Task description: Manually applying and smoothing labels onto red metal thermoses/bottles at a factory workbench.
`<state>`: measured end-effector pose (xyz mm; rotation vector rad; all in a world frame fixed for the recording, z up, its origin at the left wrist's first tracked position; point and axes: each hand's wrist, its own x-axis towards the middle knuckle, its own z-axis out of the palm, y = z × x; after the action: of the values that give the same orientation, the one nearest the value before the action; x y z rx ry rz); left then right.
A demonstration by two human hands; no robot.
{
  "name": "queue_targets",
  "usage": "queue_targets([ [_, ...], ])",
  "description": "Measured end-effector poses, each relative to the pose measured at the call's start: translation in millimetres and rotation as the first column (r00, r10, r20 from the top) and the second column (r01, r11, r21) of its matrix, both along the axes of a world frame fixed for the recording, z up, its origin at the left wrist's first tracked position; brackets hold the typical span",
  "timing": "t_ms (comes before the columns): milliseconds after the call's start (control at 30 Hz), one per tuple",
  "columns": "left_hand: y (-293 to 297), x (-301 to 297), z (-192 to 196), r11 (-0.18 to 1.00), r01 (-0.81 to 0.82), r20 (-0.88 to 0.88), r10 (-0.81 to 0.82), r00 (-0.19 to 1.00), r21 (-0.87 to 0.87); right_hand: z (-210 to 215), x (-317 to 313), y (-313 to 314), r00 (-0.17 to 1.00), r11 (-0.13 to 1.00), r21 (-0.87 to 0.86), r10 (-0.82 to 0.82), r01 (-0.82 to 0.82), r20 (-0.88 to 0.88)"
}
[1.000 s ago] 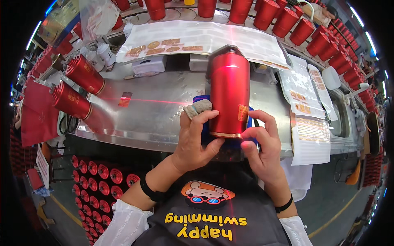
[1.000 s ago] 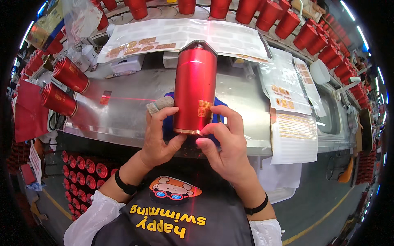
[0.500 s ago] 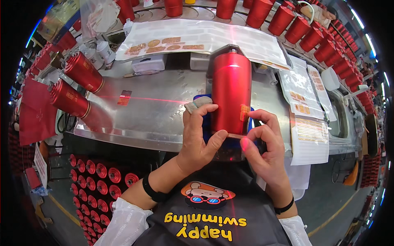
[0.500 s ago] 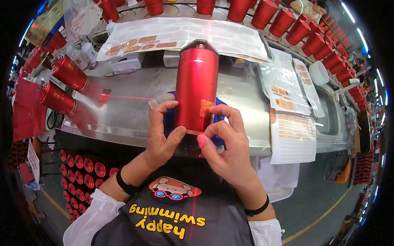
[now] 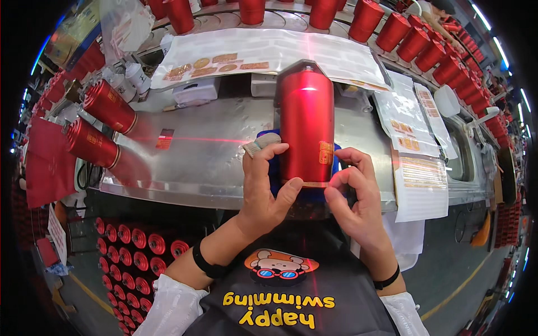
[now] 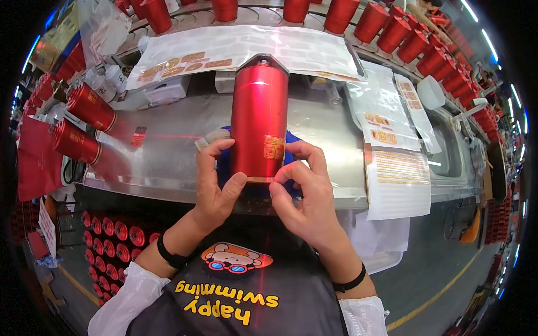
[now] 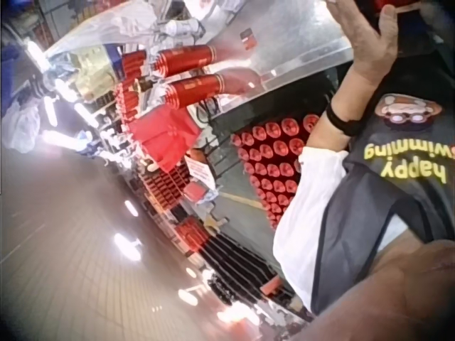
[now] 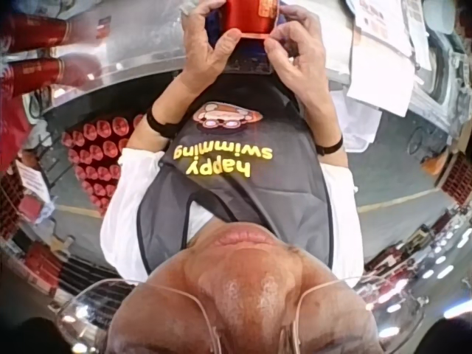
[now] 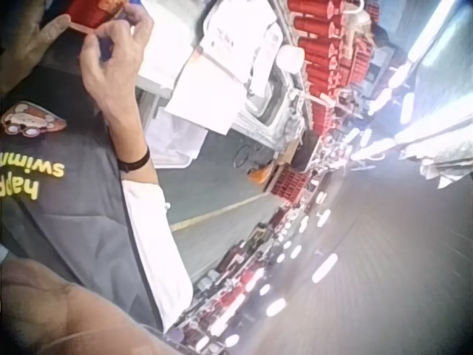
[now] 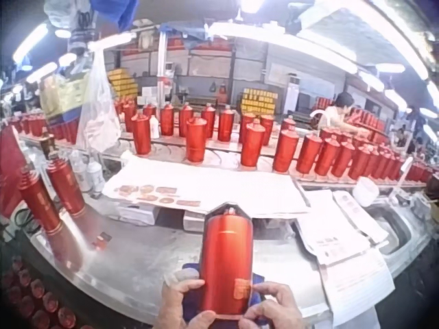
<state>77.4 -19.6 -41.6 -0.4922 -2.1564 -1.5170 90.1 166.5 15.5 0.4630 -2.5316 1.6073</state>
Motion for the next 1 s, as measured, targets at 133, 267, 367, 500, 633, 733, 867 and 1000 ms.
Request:
queue_targets([
  [133,0.9,1.1,-0.4,1.0,0.001,0.021,-0.002,1.0,0.006,-5.0,-3.6,4.8,0.992,1.0,0.012,0.019,-0.018,-0.125],
  [267,-0.3,1.1,-0.5,1.0,0.009,0.036,-0.009,0.999,0.006,-6.1,-2.9,1.9,0.996,1.0,-0.012,-0.001,0.0,-0.085],
  [367,-1.0,0.6,-0.3,1.0,0.011,0.021,-0.011,1.0,0.001,-5.9,-1.5,0.4,0.999,0.999,-0.025,-0.024,0.023,-0.029],
  [500,-1.3,1.7,1.0,1.0,0.007,0.028,-0.006,1.0,-0.018,-7.1,-1.7,0.9,0.999,0.999,-0.007,-0.036,0.036,-0.03],
  [633,-2.2,2.2,2.0,1.0,0.007,0.051,-0.005,0.999,-0.025,-9.9,-1.5,0.5,0.999,0.998,-0.039,-0.053,0.053,-0.004],
  [733,-5.3,-1.3,11.8,0.975,0.012,-0.133,-0.043,0.99,-0.224,-11.2,-1.2,10.5,0.999,0.999,-0.004,-0.045,0.045,-0.017],
  [867,2.1,-0.7,14.4,0.882,-0.085,-0.223,-0.022,0.975,-0.463,-23.5,-4.1,17.9,0.984,0.986,-0.141,-0.108,0.088,-0.145],
  [1000,-4.8,-7.3,4.4,0.933,-0.02,-0.208,-0.06,0.976,-0.36,-4.8,7.0,23.2,0.968,0.815,-0.557,-0.021,0.161,0.248],
])
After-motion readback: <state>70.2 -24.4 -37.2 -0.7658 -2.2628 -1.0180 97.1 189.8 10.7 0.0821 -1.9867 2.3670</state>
